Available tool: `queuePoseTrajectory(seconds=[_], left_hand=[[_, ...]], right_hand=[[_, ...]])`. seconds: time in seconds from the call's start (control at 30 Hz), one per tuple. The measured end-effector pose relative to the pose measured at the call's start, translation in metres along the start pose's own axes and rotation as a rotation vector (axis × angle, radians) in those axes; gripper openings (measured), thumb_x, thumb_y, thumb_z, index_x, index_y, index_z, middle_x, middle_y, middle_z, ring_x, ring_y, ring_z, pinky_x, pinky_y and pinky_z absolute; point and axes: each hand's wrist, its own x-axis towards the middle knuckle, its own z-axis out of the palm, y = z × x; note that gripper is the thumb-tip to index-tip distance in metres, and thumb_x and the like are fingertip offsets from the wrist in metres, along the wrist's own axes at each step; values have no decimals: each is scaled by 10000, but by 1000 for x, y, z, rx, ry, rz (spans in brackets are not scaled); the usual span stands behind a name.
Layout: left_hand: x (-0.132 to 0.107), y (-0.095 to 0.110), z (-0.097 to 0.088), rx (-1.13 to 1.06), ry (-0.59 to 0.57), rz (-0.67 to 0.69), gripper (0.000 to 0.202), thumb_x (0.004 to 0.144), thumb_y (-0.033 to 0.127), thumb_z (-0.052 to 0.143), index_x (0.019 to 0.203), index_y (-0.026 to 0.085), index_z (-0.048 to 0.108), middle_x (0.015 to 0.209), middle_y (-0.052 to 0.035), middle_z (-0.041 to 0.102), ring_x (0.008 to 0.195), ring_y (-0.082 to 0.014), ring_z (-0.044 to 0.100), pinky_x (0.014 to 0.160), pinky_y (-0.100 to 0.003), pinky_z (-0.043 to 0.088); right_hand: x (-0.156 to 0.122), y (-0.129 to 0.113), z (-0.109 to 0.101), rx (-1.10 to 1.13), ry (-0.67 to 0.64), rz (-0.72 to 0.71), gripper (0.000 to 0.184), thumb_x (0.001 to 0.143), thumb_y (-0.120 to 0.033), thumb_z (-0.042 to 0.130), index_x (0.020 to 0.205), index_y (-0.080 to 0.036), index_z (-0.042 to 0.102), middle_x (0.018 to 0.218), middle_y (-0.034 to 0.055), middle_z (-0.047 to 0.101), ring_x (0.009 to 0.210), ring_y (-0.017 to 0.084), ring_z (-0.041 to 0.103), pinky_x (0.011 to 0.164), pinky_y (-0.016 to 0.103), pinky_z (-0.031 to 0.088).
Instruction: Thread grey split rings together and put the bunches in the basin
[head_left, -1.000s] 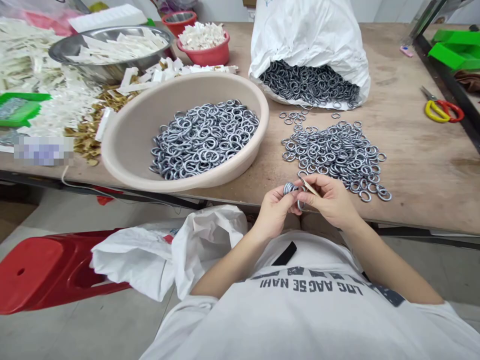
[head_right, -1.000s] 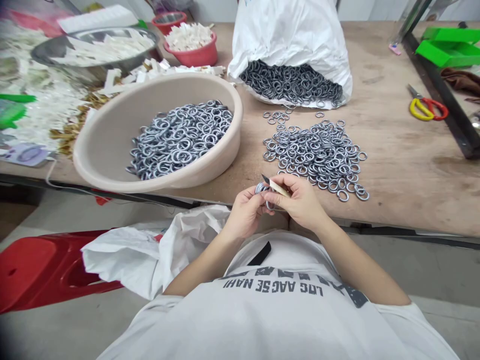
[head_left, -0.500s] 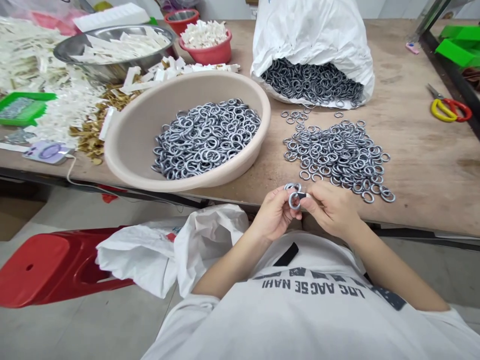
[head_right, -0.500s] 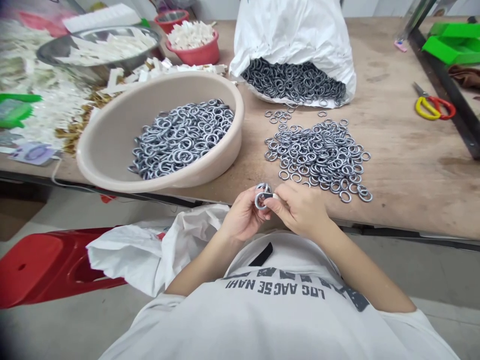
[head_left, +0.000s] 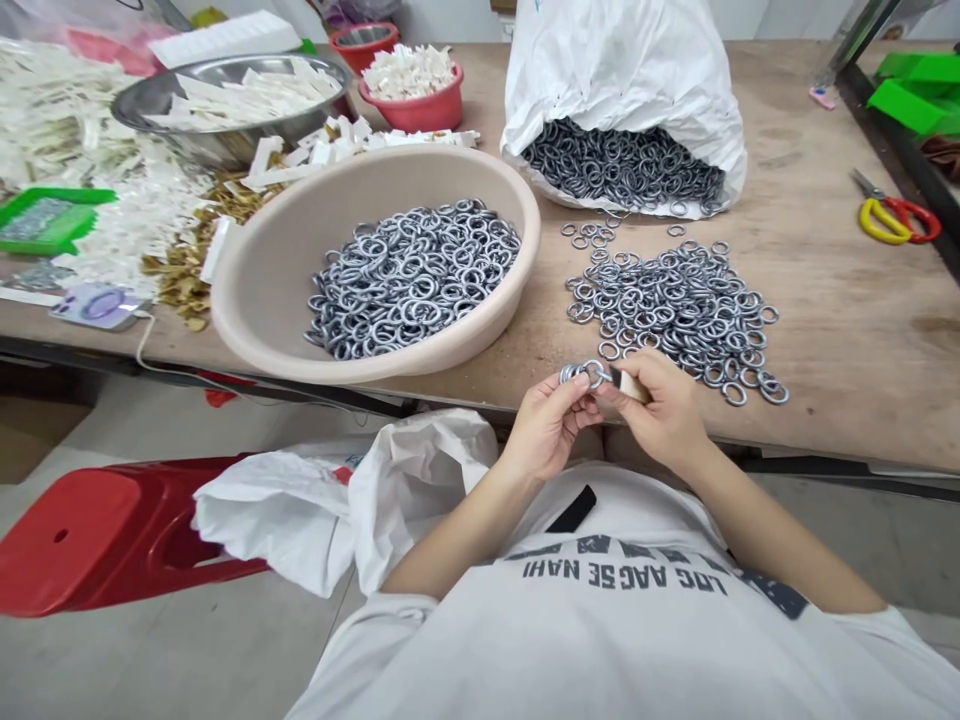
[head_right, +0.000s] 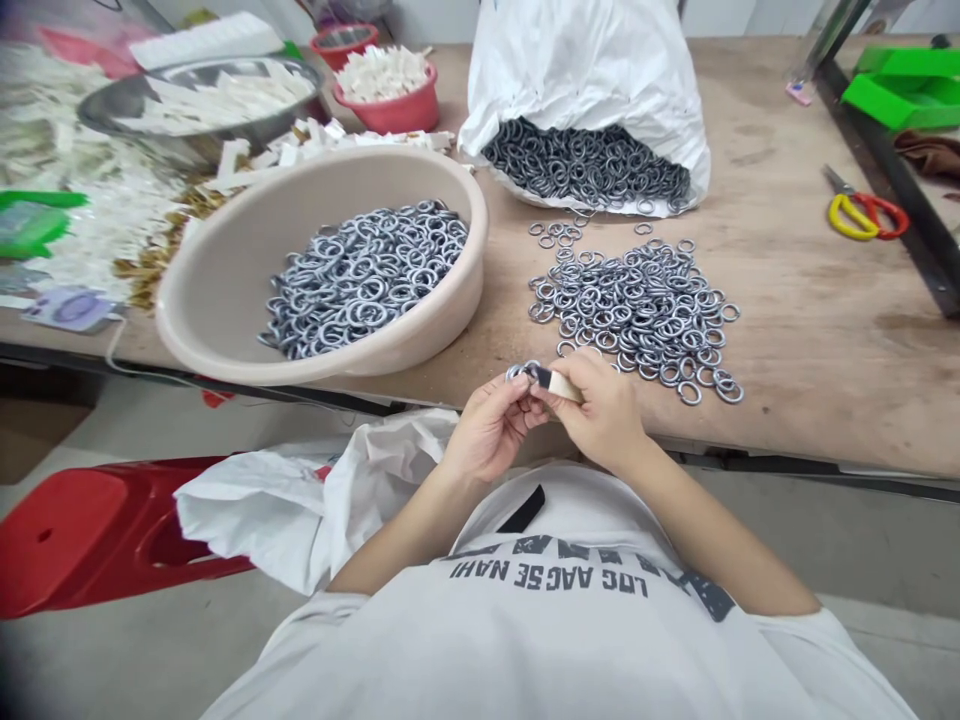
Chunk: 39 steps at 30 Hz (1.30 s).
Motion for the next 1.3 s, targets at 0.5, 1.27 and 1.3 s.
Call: queuePoseTrajectory(seconds=[0.5,1.27,1.3], left_hand=[[-15,1,0,652,-82,679,175,879,332,687,982,202,743,1026,-79,655,982,-205,620,865,-301,509],[-9,1,-20,748,-65,780,201,927,333,622,1039,186,700,1099,-103,663,1024,-220,628,933,-353,493],[-11,1,-20,726,-74,771,194,927,337,621,1017,186,704,1098,-105,660,1027,-224,628,933,-357,495]], right_hand=[[3,1,1,672,-105,371,275,813,-461,757,898,-209,687,729,-32,564,558,81,423,514,233,341],[-3,-18,-7,-294,-193,-40,394,1029,-460,404,809,-197,598,746,17,600,678,144,537,621,278,310],[-1,-14,-7,-288,-188,0,399,1031,-465,395,809,-201,595,742,15,604,678,147,542,622,278,313]])
